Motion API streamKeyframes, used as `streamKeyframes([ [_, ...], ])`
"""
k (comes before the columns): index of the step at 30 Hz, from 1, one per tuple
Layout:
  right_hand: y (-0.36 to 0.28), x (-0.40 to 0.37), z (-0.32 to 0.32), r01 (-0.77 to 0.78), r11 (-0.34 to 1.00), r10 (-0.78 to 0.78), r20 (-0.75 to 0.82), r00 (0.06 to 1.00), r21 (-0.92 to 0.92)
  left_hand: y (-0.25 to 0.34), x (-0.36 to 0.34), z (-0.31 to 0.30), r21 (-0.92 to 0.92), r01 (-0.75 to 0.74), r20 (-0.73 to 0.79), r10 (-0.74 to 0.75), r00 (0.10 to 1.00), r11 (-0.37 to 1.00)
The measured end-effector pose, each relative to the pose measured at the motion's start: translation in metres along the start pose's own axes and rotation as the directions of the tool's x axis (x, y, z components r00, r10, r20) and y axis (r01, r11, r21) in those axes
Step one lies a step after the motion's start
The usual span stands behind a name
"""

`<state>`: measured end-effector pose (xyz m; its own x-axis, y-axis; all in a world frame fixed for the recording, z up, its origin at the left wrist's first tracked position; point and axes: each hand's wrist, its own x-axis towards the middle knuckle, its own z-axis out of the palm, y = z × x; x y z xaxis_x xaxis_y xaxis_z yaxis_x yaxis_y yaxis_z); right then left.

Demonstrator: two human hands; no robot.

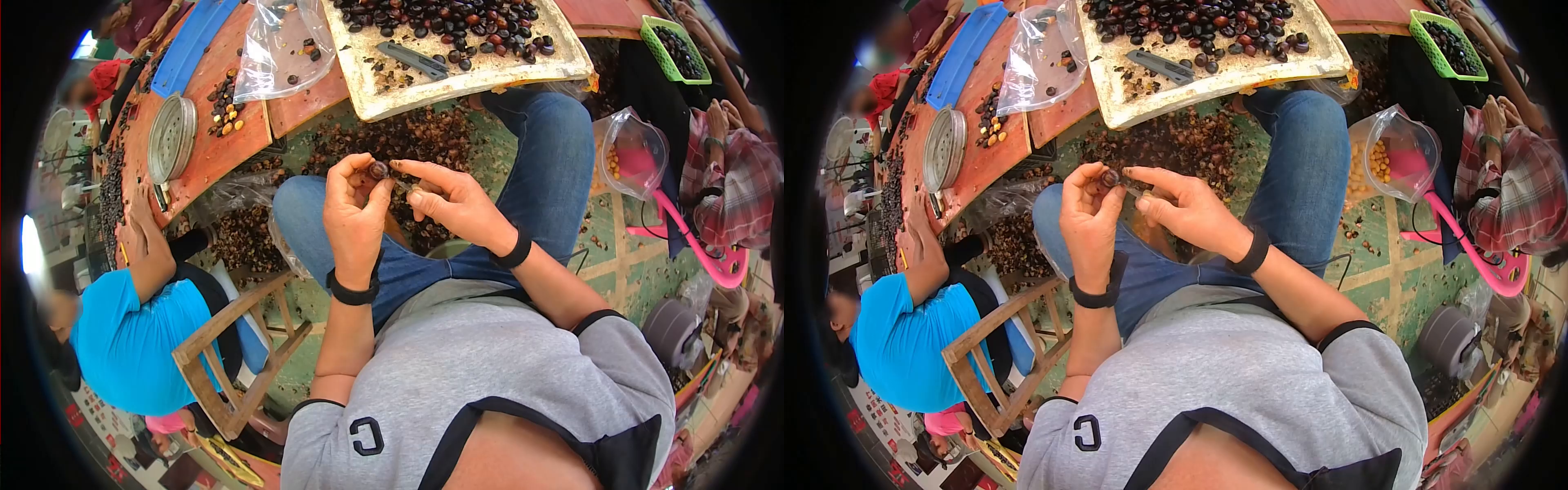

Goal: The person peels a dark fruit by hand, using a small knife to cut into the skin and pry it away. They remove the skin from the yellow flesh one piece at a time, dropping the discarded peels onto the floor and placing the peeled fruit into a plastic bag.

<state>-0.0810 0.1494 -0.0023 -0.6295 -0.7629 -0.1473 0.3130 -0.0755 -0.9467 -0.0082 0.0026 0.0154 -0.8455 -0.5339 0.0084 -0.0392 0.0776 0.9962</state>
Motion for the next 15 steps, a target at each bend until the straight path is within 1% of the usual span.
streamKeyframes([
  [1, 0.0, 0.0, -0.001, 0.0, 1.0, 0.0, 0.0, 1.0, 0.0, -0.001, 0.0, -0.001, -0.046, 0.019, 0.007, -0.019, 1.0, 0.999],
  [2, 0.001, 0.001, -0.002, 0.016, 0.996, -0.016, 0.003, 1.0, -0.086, -0.002, 0.0, -0.002, -0.046, 0.019, 0.007, -0.019, 1.0, 0.999],
  [3, 0.001, 0.001, -0.003, 0.033, 0.985, -0.032, 0.008, 0.999, -0.171, -0.003, 0.0, -0.003, -0.023, 0.027, 0.019, -0.027, 0.999, 0.999],
  [4, -0.001, 0.001, -0.004, 0.033, 0.985, -0.032, 0.008, 0.999, -0.171, -0.004, 0.0, -0.004, 0.0, 0.034, 0.031, -0.034, 0.999, 0.999],
  [5, -0.004, 0.001, -0.005, 0.032, 0.976, -0.031, 0.004, 0.999, -0.216, -0.004, 0.0, -0.004, 0.001, 0.034, 0.032, -0.034, 0.999, 0.999],
  [6, -0.005, 0.001, -0.006, 0.03, 0.965, -0.031, -0.001, 1.0, -0.261, -0.004, 0.0, -0.004, 0.067, 0.007, 0.035, -0.01, 0.999, 0.998],
  [7, -0.005, 0.001, -0.006, 0.03, 0.965, -0.031, -0.003, 0.999, -0.261, -0.004, 0.0, -0.004, 0.133, -0.02, 0.038, 0.015, 0.999, 0.991],
  [9, -0.005, 0.001, -0.004, 0.036, 0.983, -0.037, -0.001, 0.999, -0.181, -0.003, 0.0, -0.001, 0.097, -0.017, 0.034, 0.014, 0.999, 0.995],
  [10, -0.005, 0.0, -0.003, 0.036, 0.983, -0.038, -0.004, 0.999, -0.181, -0.003, 0.0, 0.0, 0.061, -0.014, 0.027, 0.012, 1.0, 0.998],
  [12, -0.004, -0.001, -0.001, -0.023, 0.986, 0.02, -0.024, 1.0, -0.162, -0.003, 0.0, 0.001, 0.075, -0.017, 0.033, 0.015, 0.999, 0.997],
  [13, -0.004, -0.002, 0.001, -0.023, 0.987, 0.019, -0.026, 0.999, -0.162, -0.003, 0.0, 0.0, 0.089, -0.02, 0.038, 0.017, 0.999, 0.996],
  [15, -0.001, -0.004, 0.007, 0.028, 0.978, -0.051, -0.107, 0.993, -0.205, -0.006, 0.001, 0.0, 0.081, -0.013, 0.032, 0.01, 0.999, 0.997],
])
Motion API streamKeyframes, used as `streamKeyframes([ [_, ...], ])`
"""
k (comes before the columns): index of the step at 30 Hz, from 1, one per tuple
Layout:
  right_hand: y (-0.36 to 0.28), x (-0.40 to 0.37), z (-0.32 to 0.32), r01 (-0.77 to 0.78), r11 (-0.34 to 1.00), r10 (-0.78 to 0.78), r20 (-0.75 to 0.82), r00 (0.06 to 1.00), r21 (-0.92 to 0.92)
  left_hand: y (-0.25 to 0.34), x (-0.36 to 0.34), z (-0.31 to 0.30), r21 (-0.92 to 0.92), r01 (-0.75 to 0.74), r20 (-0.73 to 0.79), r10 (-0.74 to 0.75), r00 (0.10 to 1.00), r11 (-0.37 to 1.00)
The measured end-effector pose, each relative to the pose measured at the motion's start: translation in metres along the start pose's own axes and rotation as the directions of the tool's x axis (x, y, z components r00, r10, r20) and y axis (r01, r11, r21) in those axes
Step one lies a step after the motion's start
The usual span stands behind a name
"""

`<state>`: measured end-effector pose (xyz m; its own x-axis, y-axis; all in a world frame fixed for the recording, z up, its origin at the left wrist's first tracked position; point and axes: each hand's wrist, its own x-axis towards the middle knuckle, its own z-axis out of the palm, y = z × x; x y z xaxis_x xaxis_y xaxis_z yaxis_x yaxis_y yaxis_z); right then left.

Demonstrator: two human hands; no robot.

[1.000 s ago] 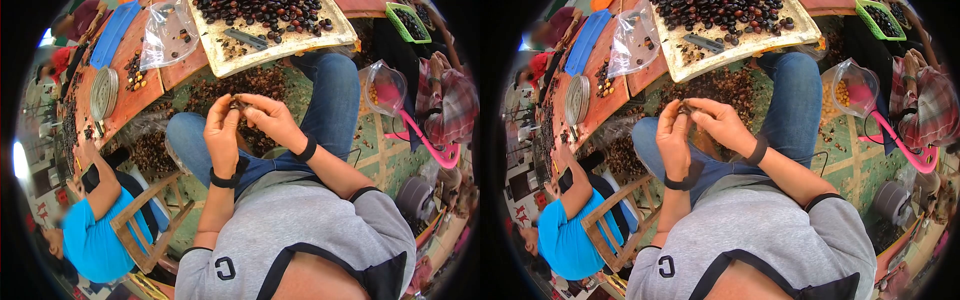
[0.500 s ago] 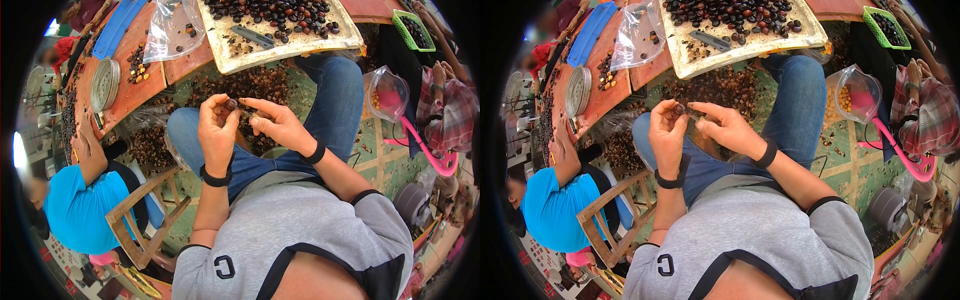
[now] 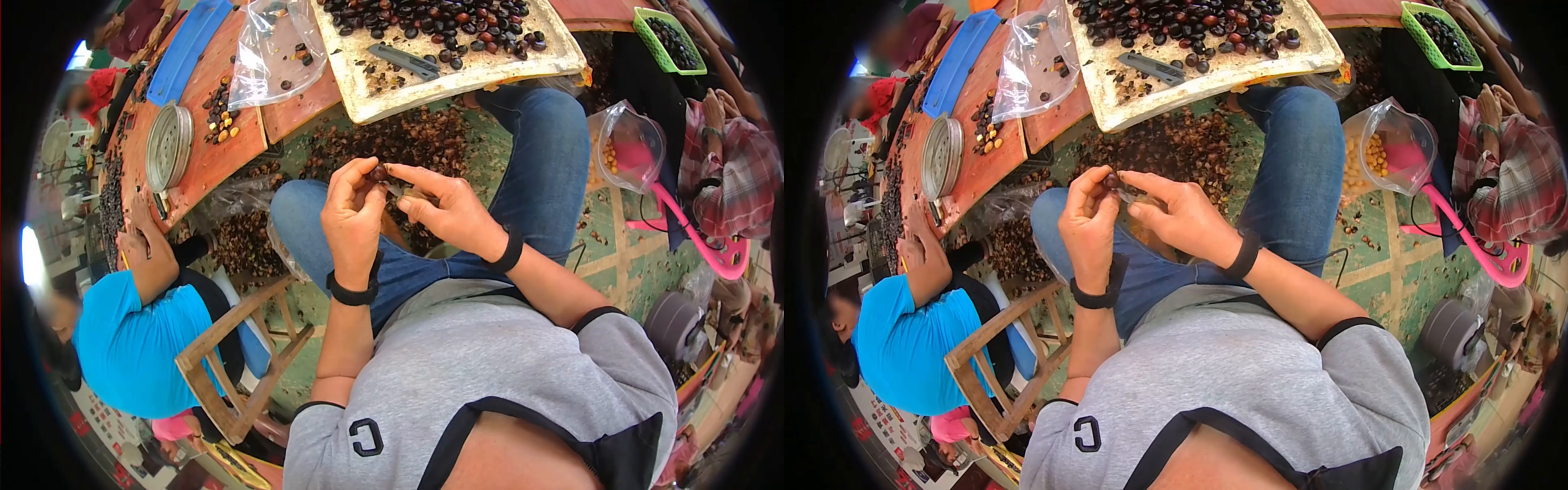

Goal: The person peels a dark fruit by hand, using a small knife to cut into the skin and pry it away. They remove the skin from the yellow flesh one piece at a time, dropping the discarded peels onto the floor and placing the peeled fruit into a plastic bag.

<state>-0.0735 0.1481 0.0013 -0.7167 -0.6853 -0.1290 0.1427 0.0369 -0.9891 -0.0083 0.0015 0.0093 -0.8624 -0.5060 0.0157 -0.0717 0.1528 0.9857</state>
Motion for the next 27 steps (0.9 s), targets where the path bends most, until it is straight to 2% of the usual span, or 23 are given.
streamKeyframes([
  [1, 0.004, 0.001, 0.002, 0.0, 1.0, 0.0, -0.002, 1.0, 0.001, -0.001, 0.0, 0.0, -0.009, 0.008, -0.008, -0.008, 1.0, 1.0],
  [3, 0.012, 0.004, 0.007, 0.136, 0.99, -0.14, -0.076, 0.987, -0.047, 0.004, -0.002, 0.001, -0.023, 0.039, 0.003, -0.039, 0.999, 0.999],
  [6, 0.01, 0.007, 0.006, 0.168, 0.982, -0.177, -0.095, 0.98, -0.091, 0.004, -0.003, 0.004, -0.065, 0.056, 0.002, -0.056, 0.998, 0.996],
  [9, 0.003, 0.006, 0.003, 0.127, 0.991, -0.13, -0.061, 0.99, -0.052, 0.001, -0.002, 0.003, -0.088, 0.039, -0.005, -0.039, 0.999, 0.995],
  [13, -0.002, 0.006, 0.0, 0.141, 0.987, -0.144, -0.039, 0.989, -0.075, -0.004, -0.003, 0.002, -0.102, 0.036, 0.032, -0.033, 0.999, 0.994],
  [15, 0.003, 0.003, 0.004, 0.086, 0.996, -0.085, -0.05, 0.995, 0.01, -0.001, -0.01, 0.002, -0.101, 0.046, 0.028, -0.044, 0.999, 0.994],
  [20, 0.012, 0.006, 0.0, 0.07, 0.996, -0.07, -0.009, 0.998, 0.058, -0.004, -0.011, 0.003, -0.099, 0.036, 0.019, -0.034, 0.999, 0.994],
  [22, 0.007, 0.005, -0.002, 0.068, 0.994, -0.069, 0.007, 0.998, 0.09, -0.002, -0.01, 0.005, -0.293, 0.114, -0.011, -0.123, 0.992, 0.949],
  [24, 0.0, 0.009, -0.009, -0.02, 1.0, 0.022, 0.078, 0.997, -0.022, -0.005, -0.005, 0.003, -0.281, 0.108, 0.011, -0.11, 0.994, 0.954],
  [25, 0.002, 0.01, -0.007, -0.021, 1.0, 0.023, 0.081, 0.996, -0.022, -0.007, -0.005, 0.002, -0.264, 0.114, 0.034, -0.109, 0.994, 0.958],
  [27, 0.008, 0.011, -0.005, 0.094, 0.995, -0.094, 0.009, 0.996, 0.033, -0.01, -0.006, 0.004, -0.218, 0.084, 0.026, -0.08, 0.996, 0.972],
])
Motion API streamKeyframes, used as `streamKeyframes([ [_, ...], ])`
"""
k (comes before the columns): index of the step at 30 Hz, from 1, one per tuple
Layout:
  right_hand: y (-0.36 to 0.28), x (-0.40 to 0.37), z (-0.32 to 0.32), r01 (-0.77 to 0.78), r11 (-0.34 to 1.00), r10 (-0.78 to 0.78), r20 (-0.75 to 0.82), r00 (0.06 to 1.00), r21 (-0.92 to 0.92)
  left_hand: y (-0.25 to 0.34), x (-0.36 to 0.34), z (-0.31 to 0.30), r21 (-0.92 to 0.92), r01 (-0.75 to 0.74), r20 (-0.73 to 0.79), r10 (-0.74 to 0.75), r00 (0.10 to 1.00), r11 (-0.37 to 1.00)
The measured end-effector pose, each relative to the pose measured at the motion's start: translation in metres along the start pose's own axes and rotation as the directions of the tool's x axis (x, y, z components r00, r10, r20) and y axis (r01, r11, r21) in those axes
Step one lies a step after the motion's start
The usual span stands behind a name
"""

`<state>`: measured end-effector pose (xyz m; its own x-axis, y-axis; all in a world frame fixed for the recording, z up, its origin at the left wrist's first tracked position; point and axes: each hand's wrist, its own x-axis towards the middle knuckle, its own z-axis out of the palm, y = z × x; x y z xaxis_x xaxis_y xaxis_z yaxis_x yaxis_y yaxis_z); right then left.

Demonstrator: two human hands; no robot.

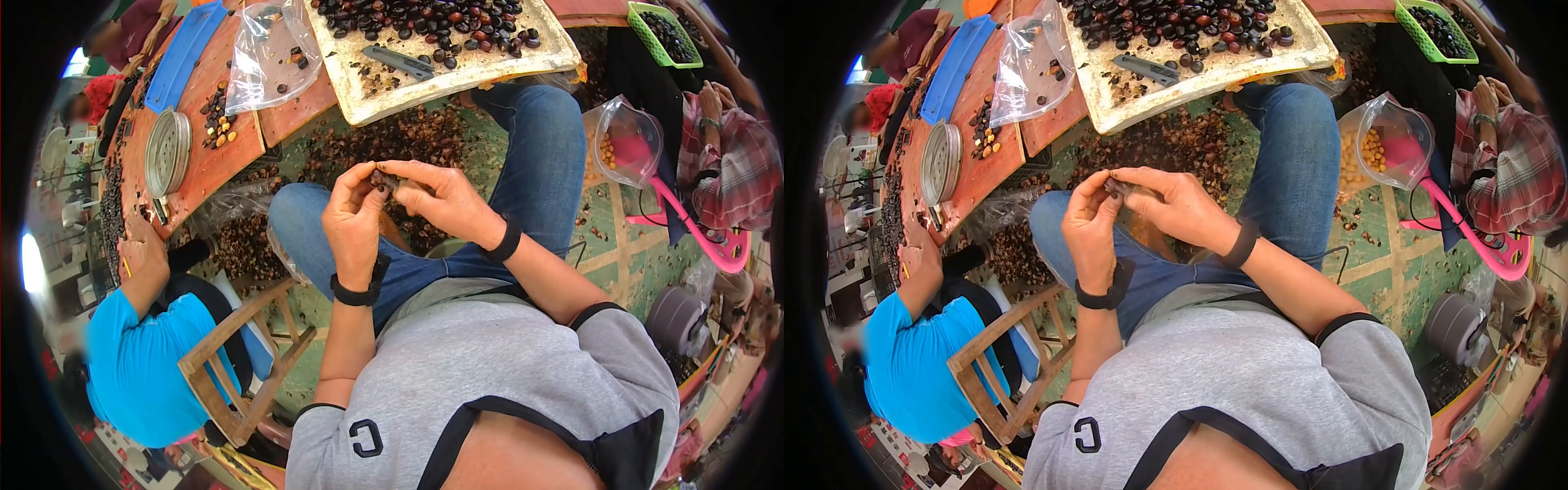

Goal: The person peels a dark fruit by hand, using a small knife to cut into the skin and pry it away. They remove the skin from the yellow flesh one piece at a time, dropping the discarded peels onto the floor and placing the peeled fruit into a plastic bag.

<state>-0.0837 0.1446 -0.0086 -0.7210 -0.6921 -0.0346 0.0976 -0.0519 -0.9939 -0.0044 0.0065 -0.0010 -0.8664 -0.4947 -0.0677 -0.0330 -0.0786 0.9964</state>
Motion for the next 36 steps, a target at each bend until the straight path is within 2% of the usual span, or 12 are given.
streamKeyframes([
  [2, 0.004, 0.002, -0.002, -0.026, 1.0, 0.026, 0.005, 1.0, 0.0, -0.001, -0.001, 0.002, 0.048, -0.029, 0.001, 0.029, 1.0, 0.998],
  [11, 0.01, 0.003, 0.013, -0.082, 0.994, 0.088, -0.095, 0.992, 0.072, -0.012, 0.001, -0.009, -0.142, 0.054, -0.004, -0.055, 0.998, 0.988],
  [13, 0.01, 0.004, 0.011, -0.086, 0.995, 0.092, -0.111, 0.99, 0.059, -0.009, 0.001, -0.008, -0.38, 0.138, 0.075, -0.118, 0.99, 0.915],
  [15, 0.015, 0.007, 0.005, -0.154, 0.969, 0.181, -0.132, 0.975, 0.193, -0.006, 0.0, -0.007, -0.426, 0.152, 0.092, -0.125, 0.988, 0.892],
  [17, 0.016, 0.006, 0.003, -0.166, 0.969, 0.188, -0.11, 0.976, 0.183, -0.001, 0.001, -0.008, -0.476, 0.158, 0.097, -0.127, 0.987, 0.865],
  [20, -0.009, 0.002, 0.002, -0.09, 0.996, 0.091, -0.051, 0.995, 0.021, -0.001, 0.005, -0.012, -0.592, 0.206, 0.099, -0.184, 0.978, 0.779],
  [22, -0.02, 0.002, -0.001, -0.057, 0.947, 0.084, 0.072, 0.994, -0.316, -0.007, 0.006, -0.014, -0.508, 0.225, 0.099, -0.203, 0.974, 0.832],
  [23, -0.02, 0.002, 0.0, -0.06, 0.945, 0.089, 0.077, 0.993, -0.321, -0.009, 0.005, -0.015, -0.514, 0.224, 0.095, -0.204, 0.974, 0.828],
  [25, -0.017, 0.005, 0.001, 0.103, 0.907, -0.081, 0.069, 0.994, -0.409, -0.008, 0.005, -0.014, -0.421, 0.189, 0.076, -0.172, 0.982, 0.887],
  [28, -0.022, 0.009, -0.001, 0.181, 0.845, -0.144, 0.112, 0.983, -0.504, -0.013, 0.007, -0.02, -0.349, 0.155, 0.067, -0.141, 0.988, 0.924],
  [32, -0.025, 0.012, 0.0, 0.177, 0.829, -0.127, 0.13, 0.983, -0.531, -0.012, 0.007, -0.023, -0.386, 0.18, 0.079, -0.162, 0.984, 0.905],
  [36, -0.014, 0.013, 0.004, 0.248, 0.819, -0.224, 0.109, 0.969, -0.517, -0.01, 0.008, -0.021, -0.398, 0.188, 0.051, -0.183, 0.982, 0.898],
])
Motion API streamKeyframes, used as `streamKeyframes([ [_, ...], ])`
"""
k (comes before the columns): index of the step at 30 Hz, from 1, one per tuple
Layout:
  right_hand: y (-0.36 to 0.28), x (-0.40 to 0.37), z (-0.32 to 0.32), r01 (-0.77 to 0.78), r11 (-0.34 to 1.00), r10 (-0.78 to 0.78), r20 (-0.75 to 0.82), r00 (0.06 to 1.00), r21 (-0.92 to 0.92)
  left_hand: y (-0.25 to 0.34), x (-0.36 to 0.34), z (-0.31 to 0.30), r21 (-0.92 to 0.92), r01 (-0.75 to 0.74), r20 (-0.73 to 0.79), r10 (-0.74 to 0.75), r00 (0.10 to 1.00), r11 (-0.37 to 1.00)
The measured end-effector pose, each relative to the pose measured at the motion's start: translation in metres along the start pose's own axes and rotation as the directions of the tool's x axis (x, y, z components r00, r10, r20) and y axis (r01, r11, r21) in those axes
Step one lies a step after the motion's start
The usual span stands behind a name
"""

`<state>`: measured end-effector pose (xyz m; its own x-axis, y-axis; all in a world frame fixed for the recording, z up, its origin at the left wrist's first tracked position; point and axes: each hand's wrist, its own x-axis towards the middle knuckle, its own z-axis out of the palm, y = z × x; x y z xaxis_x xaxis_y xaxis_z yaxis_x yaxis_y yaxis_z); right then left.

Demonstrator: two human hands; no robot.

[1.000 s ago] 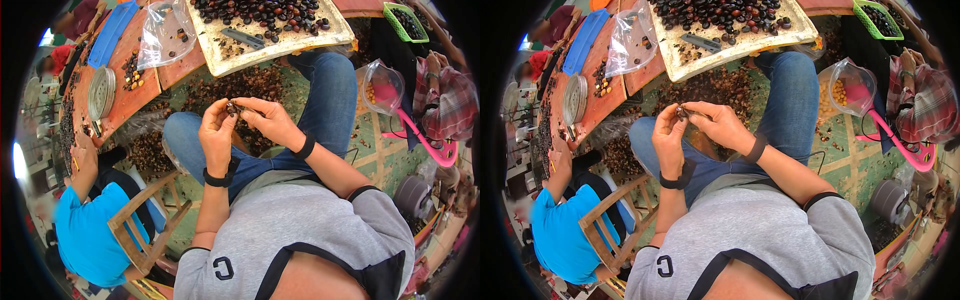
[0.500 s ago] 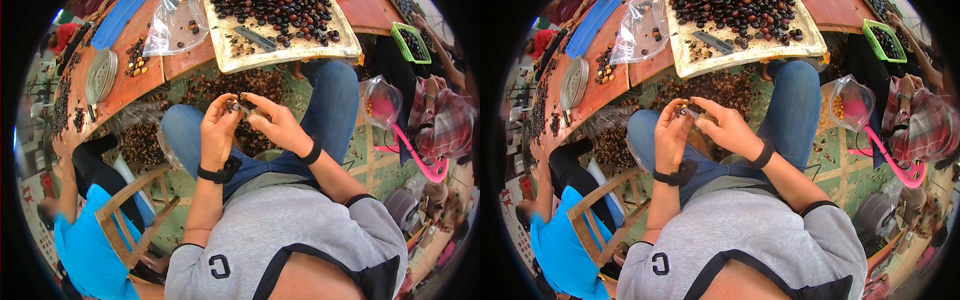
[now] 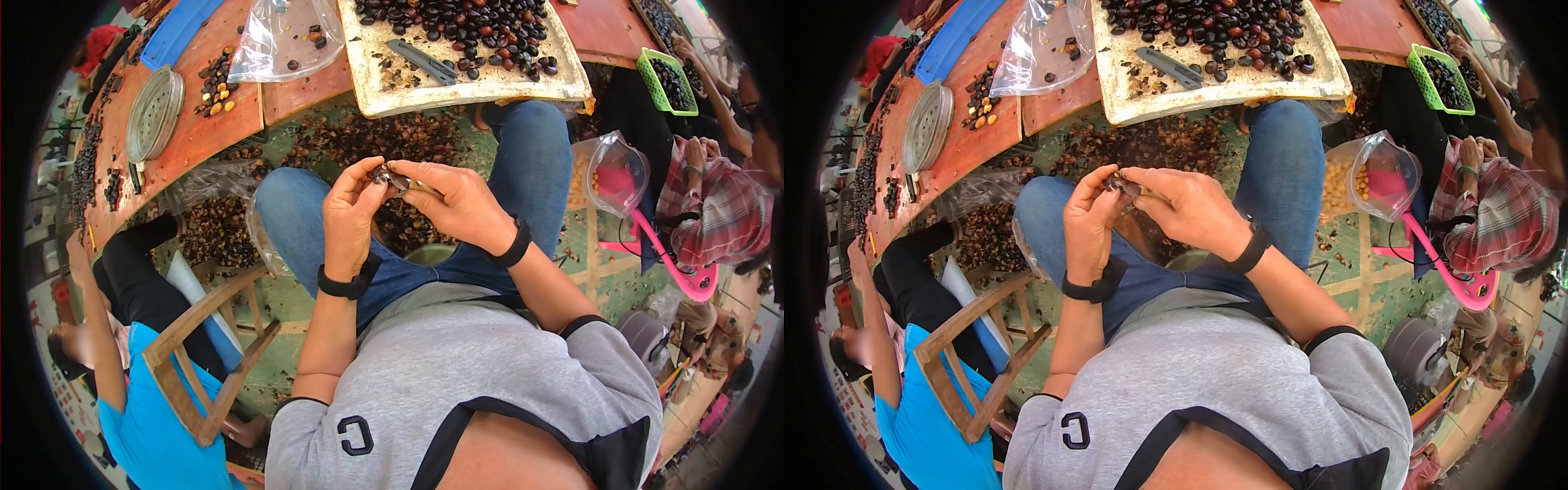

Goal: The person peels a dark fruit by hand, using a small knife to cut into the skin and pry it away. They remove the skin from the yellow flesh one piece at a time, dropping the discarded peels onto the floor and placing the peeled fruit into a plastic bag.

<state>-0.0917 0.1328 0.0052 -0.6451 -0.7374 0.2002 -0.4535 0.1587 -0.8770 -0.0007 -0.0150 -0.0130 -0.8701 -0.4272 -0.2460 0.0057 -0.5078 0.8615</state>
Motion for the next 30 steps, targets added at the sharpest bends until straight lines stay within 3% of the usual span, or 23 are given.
streamKeyframes([
  [7, -0.009, -0.001, 0.02, -0.113, 0.988, 0.106, -0.077, 0.991, -0.104, -0.012, 0.003, 0.0, 0.066, -0.09, -0.102, 0.097, 0.99, 0.994],
  [11, 0.004, -0.005, 0.037, -0.086, 0.989, 0.077, -0.075, 0.994, -0.12, -0.015, 0.001, -0.002, 0.161, -0.106, -0.128, 0.127, 0.984, 0.981],
  [13, 0.007, -0.005, 0.044, -0.062, 0.998, 0.061, -0.142, 0.988, -0.001, -0.018, 0.002, -0.007, 0.131, -0.099, -0.13, 0.116, 0.985, 0.986],
  [15, 0.009, -0.006, 0.048, -0.071, 0.997, 0.071, -0.107, 0.992, 0.006, -0.02, 0.001, -0.011, 0.084, -0.099, -0.124, 0.109, 0.986, 0.992],
  [17, 0.01, -0.007, 0.053, -0.161, 0.977, 0.178, -0.111, 0.978, 0.143, -0.022, 0.0, -0.014, 0.026, -0.085, -0.111, 0.087, 0.99, 0.996],
  [18, 0.009, -0.005, 0.052, -0.229, 0.942, 0.26, -0.101, 0.96, 0.245, -0.026, 0.0, -0.017, -0.031, -0.067, -0.082, 0.064, 0.995, 0.997],
  [19, 0.022, -0.003, 0.053, -0.41, 0.826, 0.467, -0.063, 0.882, 0.387, -0.029, -0.003, -0.018, -0.039, -0.067, -0.092, 0.063, 0.994, 0.997],
  [21, 0.027, 0.005, 0.045, -0.474, 0.618, 0.582, 0.04, 0.812, 0.627, -0.032, -0.01, -0.018, -0.018, 0.028, -0.013, -0.028, 1.0, 0.999],
  [22, 0.02, 0.008, 0.039, -0.52, 0.496, 0.633, 0.12, 0.764, 0.695, -0.031, -0.009, -0.019, -0.154, 0.061, -0.01, -0.063, 0.998, 0.986],
  [25, 0.015, 0.006, 0.03, -0.587, 0.492, 0.627, 0.205, 0.751, 0.643, -0.023, -0.001, -0.03, -0.219, 0.068, -0.002, -0.07, 0.998, 0.973],
  [26, 0.013, 0.005, 0.027, -0.633, 0.568, 0.625, 0.224, 0.748, 0.527, -0.026, 0.002, -0.036, -0.182, 0.055, 0.01, -0.055, 0.998, 0.982],
  [27, 0.014, 0.003, 0.028, -0.633, 0.569, 0.622, 0.228, 0.749, 0.525, -0.022, 0.002, -0.036, -0.181, 0.051, 0.004, -0.051, 0.999, 0.982],
  [29, 0.019, -0.004, 0.03, -0.351, 0.921, 0.336, 0.113, 0.935, 0.171, -0.013, 0.002, -0.033, -0.076, 0.064, -0.012, -0.066, 0.998, 0.995],
  [30, 0.008, -0.001, 0.02, -0.394, 0.918, 0.38, 0.187, 0.906, 0.041, -0.013, 0.002, -0.034, -0.076, 0.066, -0.012, -0.068, 0.998, 0.995],
])
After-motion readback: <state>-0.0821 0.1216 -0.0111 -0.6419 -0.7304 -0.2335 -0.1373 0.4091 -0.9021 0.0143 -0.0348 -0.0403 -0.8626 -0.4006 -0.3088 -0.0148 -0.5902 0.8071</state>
